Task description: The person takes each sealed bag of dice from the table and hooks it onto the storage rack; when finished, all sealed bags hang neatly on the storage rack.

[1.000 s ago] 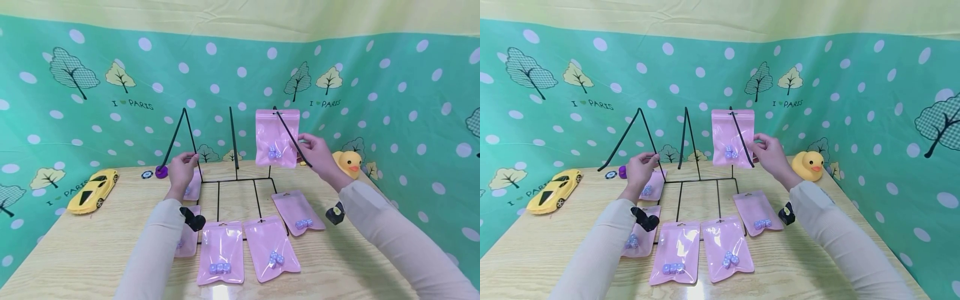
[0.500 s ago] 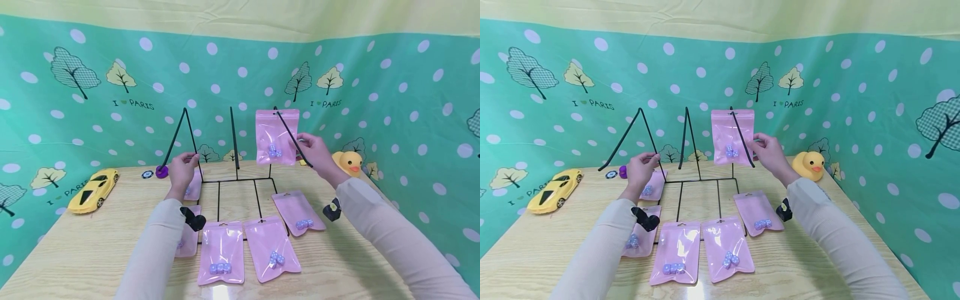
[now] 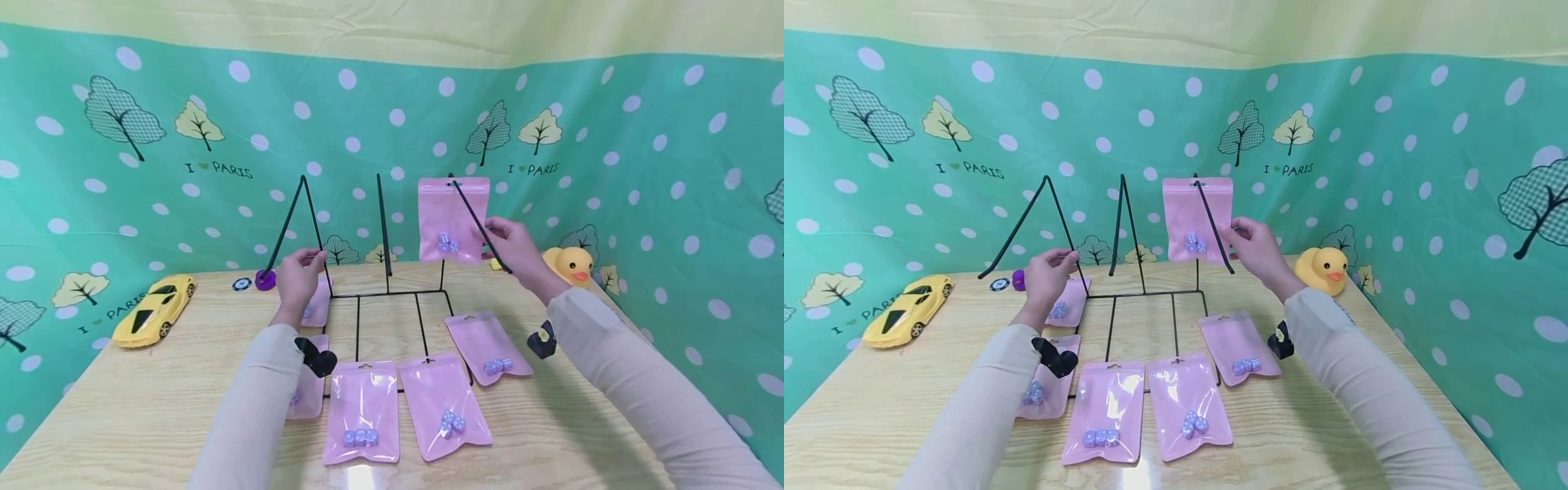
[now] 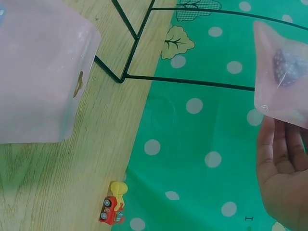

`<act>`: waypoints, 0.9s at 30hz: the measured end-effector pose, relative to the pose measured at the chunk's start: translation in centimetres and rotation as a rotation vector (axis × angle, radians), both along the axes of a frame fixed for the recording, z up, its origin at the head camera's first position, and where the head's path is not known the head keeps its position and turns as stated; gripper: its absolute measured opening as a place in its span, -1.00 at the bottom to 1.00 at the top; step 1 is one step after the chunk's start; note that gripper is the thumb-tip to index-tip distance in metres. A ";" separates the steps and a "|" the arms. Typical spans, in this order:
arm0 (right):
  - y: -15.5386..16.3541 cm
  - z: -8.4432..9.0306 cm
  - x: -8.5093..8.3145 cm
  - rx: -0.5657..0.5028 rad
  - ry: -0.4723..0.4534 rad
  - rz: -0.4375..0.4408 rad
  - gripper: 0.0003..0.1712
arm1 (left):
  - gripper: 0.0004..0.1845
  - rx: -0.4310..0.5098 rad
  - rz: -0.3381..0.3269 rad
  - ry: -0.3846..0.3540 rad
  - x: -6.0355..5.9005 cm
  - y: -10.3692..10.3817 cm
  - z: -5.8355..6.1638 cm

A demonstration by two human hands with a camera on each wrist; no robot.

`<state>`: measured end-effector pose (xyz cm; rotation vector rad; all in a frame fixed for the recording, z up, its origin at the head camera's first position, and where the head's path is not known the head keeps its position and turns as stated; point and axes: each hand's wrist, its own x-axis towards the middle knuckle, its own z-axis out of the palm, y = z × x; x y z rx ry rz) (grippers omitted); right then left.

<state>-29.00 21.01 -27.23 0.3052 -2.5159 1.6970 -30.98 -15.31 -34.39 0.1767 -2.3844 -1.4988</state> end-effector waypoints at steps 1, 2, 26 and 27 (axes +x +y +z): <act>0.1 0.0 0.0 -0.001 -0.006 0.003 -0.50 | -0.65 0.000 0.000 0.001 0.0 0.0 0.0; 0.2 0.0 0.0 0.005 -0.010 0.002 -0.50 | -0.65 0.002 -0.001 0.002 0.0 0.0 0.0; 4.7 -3.7 1.0 0.302 -0.136 0.041 -0.49 | -0.63 0.002 0.003 -0.017 0.0 0.1 0.1; 4.9 -4.1 1.0 0.314 -0.138 0.061 -0.48 | -0.63 0.002 0.004 -0.018 0.0 0.1 0.1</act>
